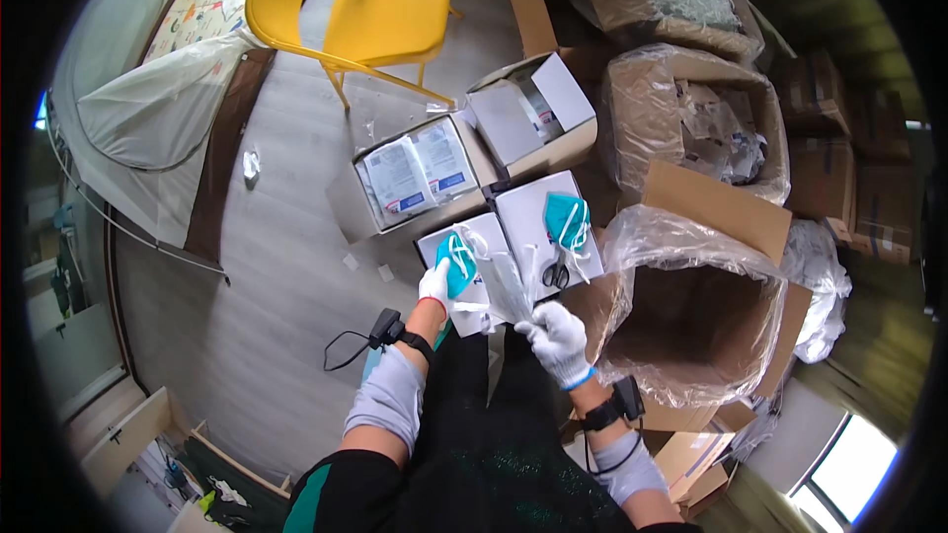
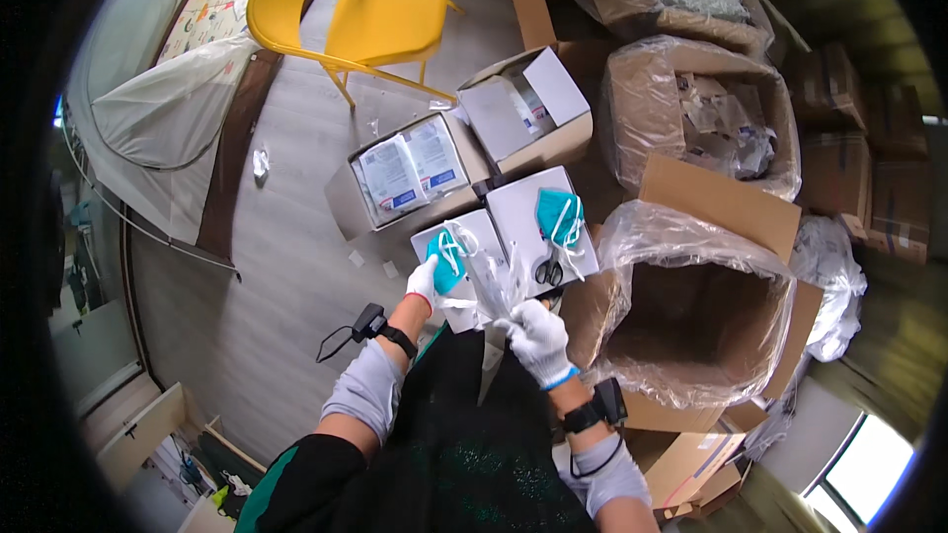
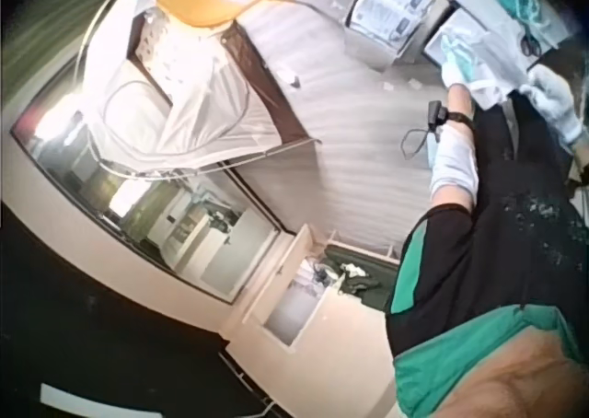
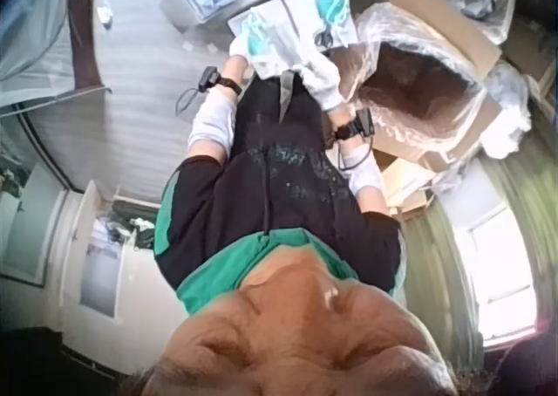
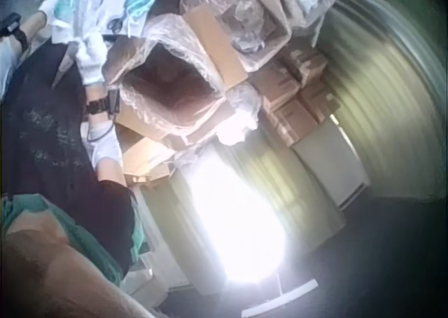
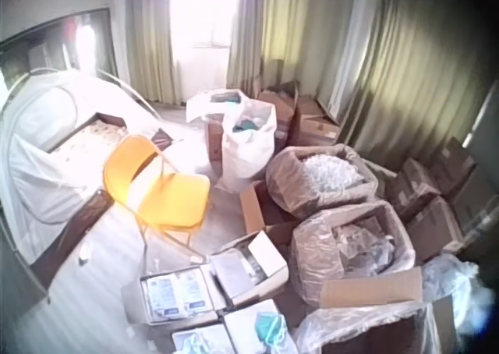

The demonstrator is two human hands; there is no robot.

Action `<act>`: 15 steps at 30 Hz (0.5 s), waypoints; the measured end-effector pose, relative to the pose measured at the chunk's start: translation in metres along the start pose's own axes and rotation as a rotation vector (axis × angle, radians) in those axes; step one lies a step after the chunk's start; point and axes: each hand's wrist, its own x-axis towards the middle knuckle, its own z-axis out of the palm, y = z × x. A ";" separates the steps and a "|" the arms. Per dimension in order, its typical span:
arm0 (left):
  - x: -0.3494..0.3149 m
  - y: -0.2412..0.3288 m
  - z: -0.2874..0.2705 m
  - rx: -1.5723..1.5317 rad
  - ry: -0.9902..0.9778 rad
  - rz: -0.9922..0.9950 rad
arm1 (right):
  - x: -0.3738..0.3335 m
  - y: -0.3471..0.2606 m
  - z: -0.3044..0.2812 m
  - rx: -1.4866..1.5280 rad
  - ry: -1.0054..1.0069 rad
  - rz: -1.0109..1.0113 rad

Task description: The recorder is packaging individual face masks into bags and boxes.

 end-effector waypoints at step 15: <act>-0.067 0.035 0.034 0.129 -0.453 0.354 | -0.041 -0.006 -0.018 0.215 0.011 -0.217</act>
